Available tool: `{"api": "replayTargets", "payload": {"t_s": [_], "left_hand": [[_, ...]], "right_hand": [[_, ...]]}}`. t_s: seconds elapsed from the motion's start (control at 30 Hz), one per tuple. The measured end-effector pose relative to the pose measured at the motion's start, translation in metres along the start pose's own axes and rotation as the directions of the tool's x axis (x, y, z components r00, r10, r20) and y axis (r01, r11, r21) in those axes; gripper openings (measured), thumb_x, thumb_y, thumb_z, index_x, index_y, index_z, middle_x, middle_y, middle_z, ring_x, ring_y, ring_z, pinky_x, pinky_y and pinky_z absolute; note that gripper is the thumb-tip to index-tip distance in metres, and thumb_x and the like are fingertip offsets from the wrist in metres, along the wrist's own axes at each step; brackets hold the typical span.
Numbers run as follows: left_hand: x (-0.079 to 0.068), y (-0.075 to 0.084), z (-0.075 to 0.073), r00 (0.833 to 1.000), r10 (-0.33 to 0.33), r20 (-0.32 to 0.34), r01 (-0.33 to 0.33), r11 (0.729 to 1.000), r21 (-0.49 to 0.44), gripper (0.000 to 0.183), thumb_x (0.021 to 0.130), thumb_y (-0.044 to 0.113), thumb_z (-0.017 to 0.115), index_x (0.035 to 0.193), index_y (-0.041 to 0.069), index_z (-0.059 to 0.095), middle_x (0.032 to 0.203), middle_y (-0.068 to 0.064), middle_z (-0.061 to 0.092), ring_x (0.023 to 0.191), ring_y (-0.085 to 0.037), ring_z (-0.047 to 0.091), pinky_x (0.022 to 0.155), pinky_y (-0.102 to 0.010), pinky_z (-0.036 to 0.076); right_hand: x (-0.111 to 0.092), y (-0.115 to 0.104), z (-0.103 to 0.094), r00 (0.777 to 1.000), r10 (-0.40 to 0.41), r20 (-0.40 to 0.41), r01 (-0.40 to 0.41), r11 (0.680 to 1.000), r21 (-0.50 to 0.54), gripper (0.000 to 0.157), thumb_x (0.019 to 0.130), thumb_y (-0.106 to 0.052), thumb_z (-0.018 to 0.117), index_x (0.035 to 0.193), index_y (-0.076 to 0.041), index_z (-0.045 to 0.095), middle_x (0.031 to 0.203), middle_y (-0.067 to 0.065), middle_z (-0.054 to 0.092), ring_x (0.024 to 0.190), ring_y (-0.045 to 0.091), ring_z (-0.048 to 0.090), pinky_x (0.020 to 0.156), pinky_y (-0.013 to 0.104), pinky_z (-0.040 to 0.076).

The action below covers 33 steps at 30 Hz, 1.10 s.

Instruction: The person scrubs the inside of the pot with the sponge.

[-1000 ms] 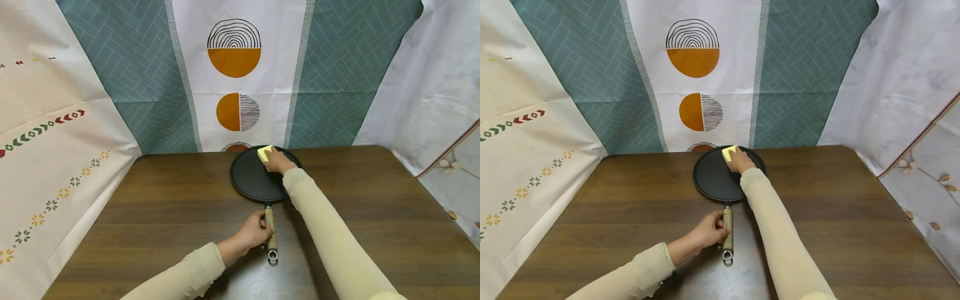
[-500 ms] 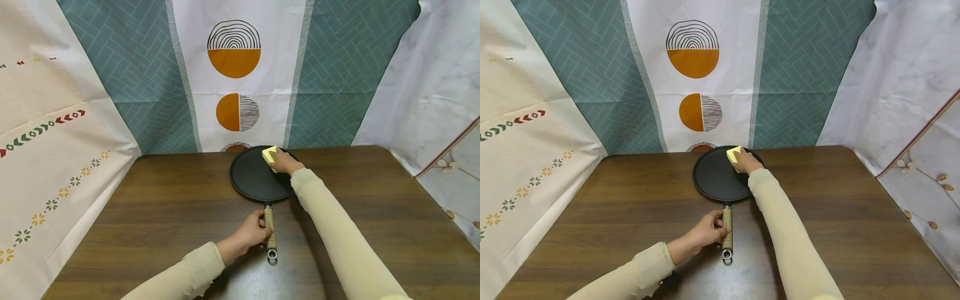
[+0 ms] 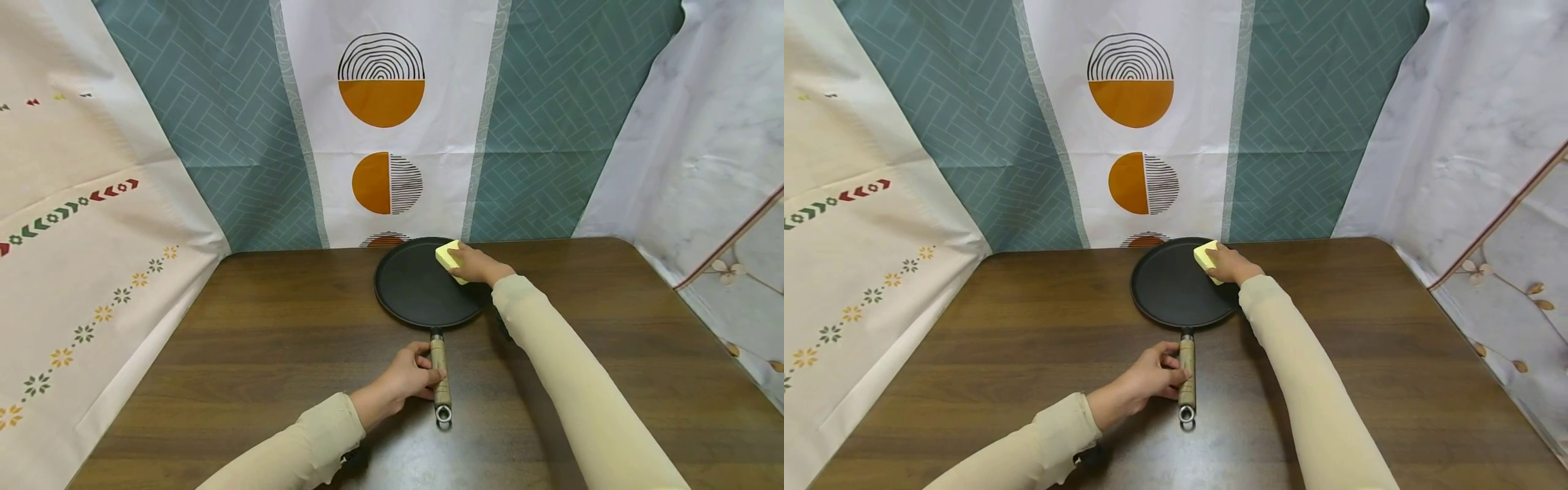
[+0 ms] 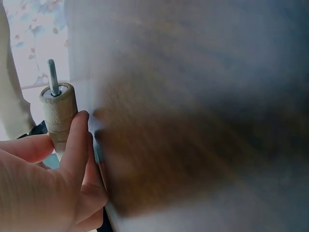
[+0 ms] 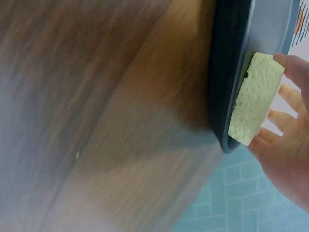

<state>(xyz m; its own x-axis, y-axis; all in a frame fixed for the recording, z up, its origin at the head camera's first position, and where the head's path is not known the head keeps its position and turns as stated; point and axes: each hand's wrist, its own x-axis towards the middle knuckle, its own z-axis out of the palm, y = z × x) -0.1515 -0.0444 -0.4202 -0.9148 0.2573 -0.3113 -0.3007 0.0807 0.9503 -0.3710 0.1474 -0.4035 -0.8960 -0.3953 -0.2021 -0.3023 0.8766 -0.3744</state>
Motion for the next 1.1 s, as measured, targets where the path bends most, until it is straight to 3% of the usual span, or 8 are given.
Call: {"api": "replayTargets", "payload": {"t_s": [0.4,0.63,1.1], "left_hand": [[-0.002,-0.001,0.002,1.0,-0.016,-0.014,0.015,0.998,-0.064,0.059,0.082,-0.013,0.064,0.134,-0.007,0.039,0.088,-0.007,0.04,0.072,-0.02,0.057,0.061,-0.038,0.059],[0.0,-0.001,0.002,0.999,-0.016,-0.036,0.014,0.999,-0.046,0.06,0.082,-0.013,0.065,0.135,-0.007,0.039,0.089,-0.007,0.041,0.072,-0.02,0.057,0.059,-0.037,0.059],[-0.001,0.001,0.003,0.999,-0.023,-0.038,0.021,0.999,-0.036,0.06,0.083,-0.012,0.064,0.137,-0.007,0.038,0.089,-0.007,0.04,0.073,-0.02,0.056,0.06,-0.038,0.059]], "right_hand": [[-0.01,0.008,0.0,0.999,-0.033,-0.01,0.033,0.999,0.024,0.064,0.098,-0.025,0.055,0.151,-0.004,0.025,0.156,0.026,0.009,0.135,0.045,0.029,0.103,0.052,0.035],[-0.013,0.006,0.001,0.999,-0.04,-0.009,0.04,0.999,0.015,0.064,0.099,-0.025,0.054,0.151,-0.003,0.025,0.156,0.026,0.009,0.133,0.045,0.033,0.1,0.051,0.037],[-0.03,-0.002,0.007,0.999,-0.043,-0.02,0.043,0.999,-0.007,0.064,0.099,-0.025,0.055,0.151,-0.003,0.026,0.156,0.026,0.009,0.135,0.049,0.027,0.103,0.053,0.036]]}}
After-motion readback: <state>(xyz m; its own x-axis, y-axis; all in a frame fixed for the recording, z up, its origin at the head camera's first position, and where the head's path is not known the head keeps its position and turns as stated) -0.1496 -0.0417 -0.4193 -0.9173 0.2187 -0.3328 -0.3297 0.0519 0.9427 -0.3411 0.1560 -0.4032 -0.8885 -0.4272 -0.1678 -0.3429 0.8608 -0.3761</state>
